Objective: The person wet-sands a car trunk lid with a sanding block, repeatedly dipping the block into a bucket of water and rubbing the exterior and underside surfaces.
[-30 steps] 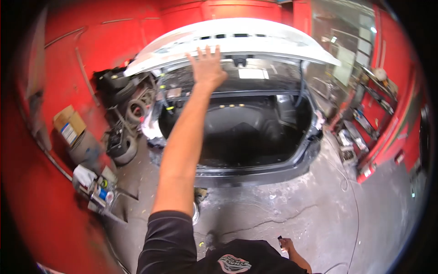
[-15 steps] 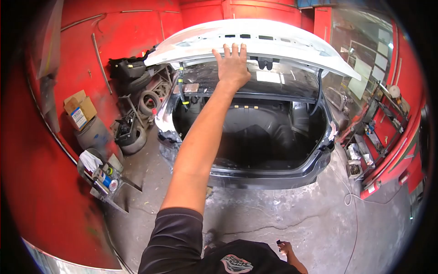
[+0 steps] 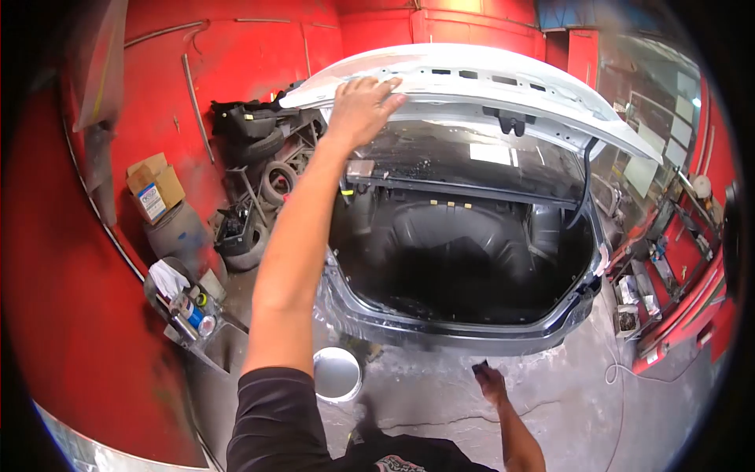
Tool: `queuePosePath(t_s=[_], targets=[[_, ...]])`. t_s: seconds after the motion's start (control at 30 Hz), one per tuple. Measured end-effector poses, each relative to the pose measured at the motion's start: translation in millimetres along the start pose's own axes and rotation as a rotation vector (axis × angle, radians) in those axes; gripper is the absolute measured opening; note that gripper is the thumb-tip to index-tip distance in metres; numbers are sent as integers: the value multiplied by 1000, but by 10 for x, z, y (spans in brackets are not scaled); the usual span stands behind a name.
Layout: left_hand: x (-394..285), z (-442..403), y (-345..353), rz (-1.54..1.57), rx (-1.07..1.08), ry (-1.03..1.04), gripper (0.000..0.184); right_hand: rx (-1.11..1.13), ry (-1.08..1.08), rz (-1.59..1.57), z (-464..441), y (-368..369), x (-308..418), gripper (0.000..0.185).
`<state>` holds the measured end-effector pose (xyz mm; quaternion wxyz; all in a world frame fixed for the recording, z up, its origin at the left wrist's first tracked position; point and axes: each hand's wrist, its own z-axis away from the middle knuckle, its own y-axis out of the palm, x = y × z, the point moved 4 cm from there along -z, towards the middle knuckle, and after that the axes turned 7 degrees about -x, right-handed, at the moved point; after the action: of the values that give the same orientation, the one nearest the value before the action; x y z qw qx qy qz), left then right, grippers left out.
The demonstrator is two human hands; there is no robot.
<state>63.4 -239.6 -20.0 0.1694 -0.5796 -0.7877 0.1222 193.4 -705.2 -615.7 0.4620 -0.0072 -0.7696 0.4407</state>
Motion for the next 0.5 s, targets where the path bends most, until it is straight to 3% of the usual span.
queuePosePath(t_s=[0.07,0.13,0.23,0.37,0.5], targets=[[454,-77,-53,16,-57,26,54,-155,-167,-43,-578,30,327,38],[697,-148,-9,67,-42,19,53,-134,-239,-118,-1085,-304,1362,44],[817,-525,-233,124,125,-126,53,-321,-634,67,-1716,-641,2609,52],[1483,-910,20,407,262,-127,55,-424,-883,261,-2235,-956,4173,59],[2015,-1059,198,386,234,-157,51,-568,-1153,509,-2695,-1109,5137,57]])
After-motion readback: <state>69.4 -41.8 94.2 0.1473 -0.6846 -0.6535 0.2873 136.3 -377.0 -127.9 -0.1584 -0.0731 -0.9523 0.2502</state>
